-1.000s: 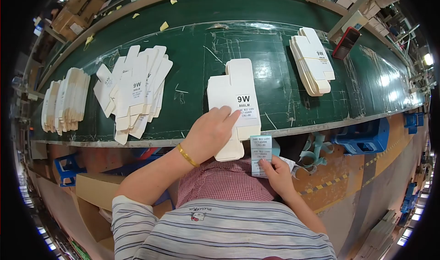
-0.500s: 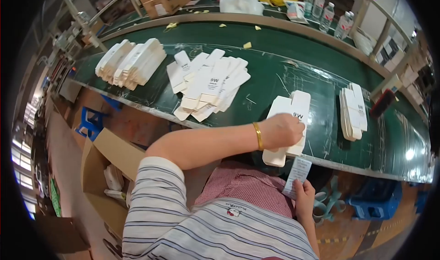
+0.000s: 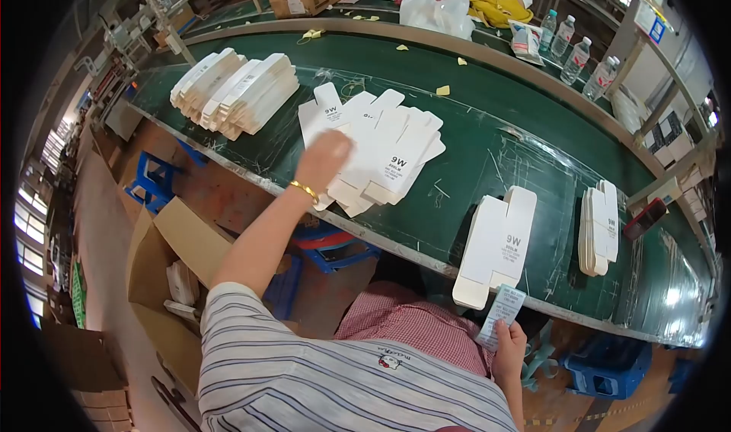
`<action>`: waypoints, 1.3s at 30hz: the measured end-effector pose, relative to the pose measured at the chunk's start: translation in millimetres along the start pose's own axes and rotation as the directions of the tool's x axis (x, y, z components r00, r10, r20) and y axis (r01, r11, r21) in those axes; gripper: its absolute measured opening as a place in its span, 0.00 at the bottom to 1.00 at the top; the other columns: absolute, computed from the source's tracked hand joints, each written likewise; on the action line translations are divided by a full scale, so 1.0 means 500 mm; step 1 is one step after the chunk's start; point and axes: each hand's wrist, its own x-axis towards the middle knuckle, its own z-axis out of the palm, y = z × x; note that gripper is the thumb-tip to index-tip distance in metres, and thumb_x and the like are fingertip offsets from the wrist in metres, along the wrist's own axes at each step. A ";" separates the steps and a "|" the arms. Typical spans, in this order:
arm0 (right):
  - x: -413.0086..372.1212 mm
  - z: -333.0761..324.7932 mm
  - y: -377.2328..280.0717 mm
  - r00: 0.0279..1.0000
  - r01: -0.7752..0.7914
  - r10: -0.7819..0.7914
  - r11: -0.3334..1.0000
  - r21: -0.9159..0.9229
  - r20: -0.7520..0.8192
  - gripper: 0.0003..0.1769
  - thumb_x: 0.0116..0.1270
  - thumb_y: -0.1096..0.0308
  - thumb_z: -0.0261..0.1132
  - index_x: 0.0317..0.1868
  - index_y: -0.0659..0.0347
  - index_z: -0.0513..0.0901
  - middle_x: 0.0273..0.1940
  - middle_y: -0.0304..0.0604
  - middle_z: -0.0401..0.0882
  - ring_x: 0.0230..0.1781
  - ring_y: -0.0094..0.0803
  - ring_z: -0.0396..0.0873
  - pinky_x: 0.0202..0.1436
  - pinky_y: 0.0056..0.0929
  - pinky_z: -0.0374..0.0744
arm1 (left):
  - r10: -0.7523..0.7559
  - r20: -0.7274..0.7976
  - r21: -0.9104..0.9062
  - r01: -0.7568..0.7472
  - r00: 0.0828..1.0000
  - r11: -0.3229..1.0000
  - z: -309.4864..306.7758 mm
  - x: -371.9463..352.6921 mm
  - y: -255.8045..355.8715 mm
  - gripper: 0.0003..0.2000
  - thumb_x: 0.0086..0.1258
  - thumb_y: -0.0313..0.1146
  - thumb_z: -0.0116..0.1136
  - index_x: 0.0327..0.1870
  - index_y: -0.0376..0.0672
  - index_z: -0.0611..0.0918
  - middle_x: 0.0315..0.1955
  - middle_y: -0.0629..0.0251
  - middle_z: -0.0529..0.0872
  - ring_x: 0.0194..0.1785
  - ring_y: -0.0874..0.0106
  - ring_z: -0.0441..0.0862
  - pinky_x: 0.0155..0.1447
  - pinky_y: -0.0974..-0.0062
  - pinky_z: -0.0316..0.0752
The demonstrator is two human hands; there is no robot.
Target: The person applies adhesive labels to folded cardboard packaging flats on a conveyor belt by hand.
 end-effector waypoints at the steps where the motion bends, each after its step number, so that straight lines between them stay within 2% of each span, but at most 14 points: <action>1: 0.000 0.000 -0.004 1.000 0.000 0.000 1.000 -0.007 -0.002 0.12 0.74 0.70 0.60 0.49 0.70 0.82 0.40 0.41 0.85 0.36 0.22 0.81 0.41 0.23 0.80 | -0.270 -0.036 -0.013 0.269 0.962 0.963 0.011 -0.014 -0.048 0.21 0.61 0.40 0.65 0.51 0.39 0.76 0.43 0.54 0.83 0.50 0.57 0.81 0.55 0.64 0.76; 3: -0.001 0.002 -0.011 1.000 -0.002 0.002 1.000 -0.020 -0.012 0.11 0.74 0.70 0.60 0.47 0.70 0.82 0.39 0.40 0.85 0.35 0.22 0.80 0.40 0.23 0.79 | -0.780 -0.023 -0.075 0.777 0.625 0.625 0.034 -0.031 -0.152 0.32 0.60 0.46 0.68 0.61 0.36 0.72 0.48 0.46 0.82 0.55 0.51 0.80 0.59 0.61 0.75; 6: 0.003 -0.009 0.000 1.000 0.009 -0.010 0.998 -0.055 -0.029 0.09 0.74 0.70 0.60 0.44 0.70 0.82 0.37 0.39 0.84 0.33 0.20 0.79 0.39 0.22 0.78 | -0.936 0.216 0.012 0.958 0.276 0.286 0.030 0.008 -0.198 0.45 0.56 0.51 0.73 0.68 0.33 0.65 0.56 0.41 0.81 0.60 0.49 0.79 0.64 0.61 0.74; 11: 0.002 -0.018 0.002 0.997 -0.023 0.015 0.994 -0.108 -0.072 0.09 0.74 0.70 0.60 0.41 0.69 0.81 0.35 0.38 0.83 0.31 0.19 0.77 0.36 0.22 0.77 | -0.921 0.368 0.140 0.971 0.130 0.192 0.036 0.055 -0.210 0.49 0.51 0.50 0.76 0.69 0.31 0.62 0.60 0.41 0.79 0.61 0.52 0.80 0.62 0.63 0.77; 13: 0.001 -0.023 0.006 0.997 -0.018 0.008 0.991 -0.129 -0.075 0.09 0.74 0.70 0.60 0.43 0.70 0.81 0.36 0.39 0.84 0.32 0.20 0.78 0.38 0.23 0.77 | -0.856 0.367 -0.186 0.931 0.363 0.315 0.059 0.013 -0.295 0.29 0.52 0.44 0.77 0.50 0.32 0.84 0.46 0.49 0.88 0.49 0.57 0.87 0.54 0.65 0.80; 16: -0.009 -0.033 0.012 0.997 -0.005 -0.006 0.989 -0.151 -0.072 0.10 0.74 0.70 0.60 0.45 0.70 0.81 0.37 0.40 0.84 0.34 0.22 0.79 0.40 0.24 0.78 | -0.890 0.150 -0.608 0.750 0.430 0.259 0.033 0.000 -0.334 0.19 0.60 0.39 0.71 0.45 0.33 0.87 0.39 0.58 0.90 0.40 0.67 0.87 0.49 0.72 0.79; 20: -0.033 -0.038 -0.024 0.998 0.032 -0.033 0.999 -0.035 -0.051 0.10 0.73 0.72 0.60 0.47 0.72 0.81 0.39 0.42 0.85 0.35 0.24 0.81 0.41 0.26 0.80 | -0.851 0.244 -0.756 0.641 0.465 0.133 -0.060 0.023 -0.343 0.17 0.69 0.36 0.64 0.53 0.34 0.83 0.40 0.64 0.88 0.41 0.77 0.84 0.45 0.78 0.79; 24: -0.042 -0.019 -0.094 0.998 0.067 -0.067 0.998 -0.017 0.009 0.11 0.69 0.75 0.59 0.47 0.73 0.81 0.40 0.44 0.84 0.36 0.27 0.82 0.42 0.28 0.81 | -0.690 0.473 -0.679 0.726 0.547 0.110 -0.091 0.047 -0.271 0.14 0.72 0.36 0.61 0.53 0.37 0.83 0.40 0.65 0.87 0.40 0.78 0.83 0.45 0.80 0.79; 26: -0.033 0.040 -0.156 0.996 0.038 -0.039 0.999 0.012 0.082 0.13 0.66 0.74 0.60 0.48 0.72 0.80 0.39 0.46 0.84 0.37 0.31 0.83 0.43 0.30 0.82 | -0.576 0.575 -0.564 0.792 0.581 0.235 -0.066 0.055 -0.222 0.14 0.71 0.37 0.62 0.51 0.39 0.85 0.40 0.66 0.87 0.40 0.78 0.83 0.45 0.80 0.78; 28: 0.005 0.101 -0.211 0.974 -0.003 0.006 1.000 -0.016 0.225 0.15 0.63 0.74 0.58 0.48 0.73 0.79 0.40 0.50 0.84 0.37 0.34 0.84 0.44 0.31 0.83 | -0.495 0.596 -0.341 0.758 0.632 0.557 -0.047 0.061 -0.173 0.17 0.68 0.40 0.63 0.51 0.38 0.85 0.41 0.63 0.88 0.42 0.76 0.83 0.50 0.76 0.77; 29: 0.038 0.139 -0.231 0.964 -0.024 0.054 0.993 -0.115 0.261 0.17 0.62 0.74 0.56 0.50 0.75 0.78 0.42 0.54 0.84 0.40 0.37 0.85 0.46 0.33 0.83 | -0.543 0.685 -0.278 0.863 0.486 0.421 -0.046 0.078 -0.156 0.20 0.67 0.42 0.63 0.55 0.37 0.84 0.44 0.58 0.88 0.45 0.70 0.84 0.55 0.74 0.76; 31: 0.109 0.260 -0.260 0.947 -0.047 0.066 0.997 -0.068 0.315 0.16 0.64 0.69 0.64 0.47 0.74 0.80 0.40 0.44 0.83 0.37 0.28 0.80 0.40 0.29 0.78 | -0.618 0.392 -0.202 0.719 0.681 0.665 0.010 0.076 -0.206 0.25 0.68 0.50 0.60 0.57 0.38 0.83 0.49 0.53 0.87 0.53 0.60 0.83 0.60 0.68 0.74; 36: 0.345 0.433 -0.222 0.900 -0.195 0.170 0.981 0.022 0.401 0.15 0.73 0.66 0.61 0.52 0.68 0.78 0.43 0.41 0.83 0.41 0.28 0.80 0.47 0.29 0.77 | -0.763 0.397 0.039 0.821 0.511 0.570 0.046 0.102 -0.244 0.31 0.68 0.60 0.54 0.61 0.42 0.81 0.61 0.51 0.79 0.65 0.56 0.75 0.66 0.61 0.71; 39: 0.412 0.478 -0.192 0.896 -0.211 0.180 0.977 0.032 0.407 0.13 0.74 0.65 0.60 0.53 0.65 0.77 0.44 0.39 0.83 0.42 0.27 0.80 0.48 0.29 0.77 | -0.718 0.456 0.054 0.789 0.526 0.613 0.064 0.086 -0.212 0.27 0.68 0.58 0.56 0.56 0.47 0.84 0.59 0.52 0.81 0.63 0.52 0.76 0.65 0.60 0.71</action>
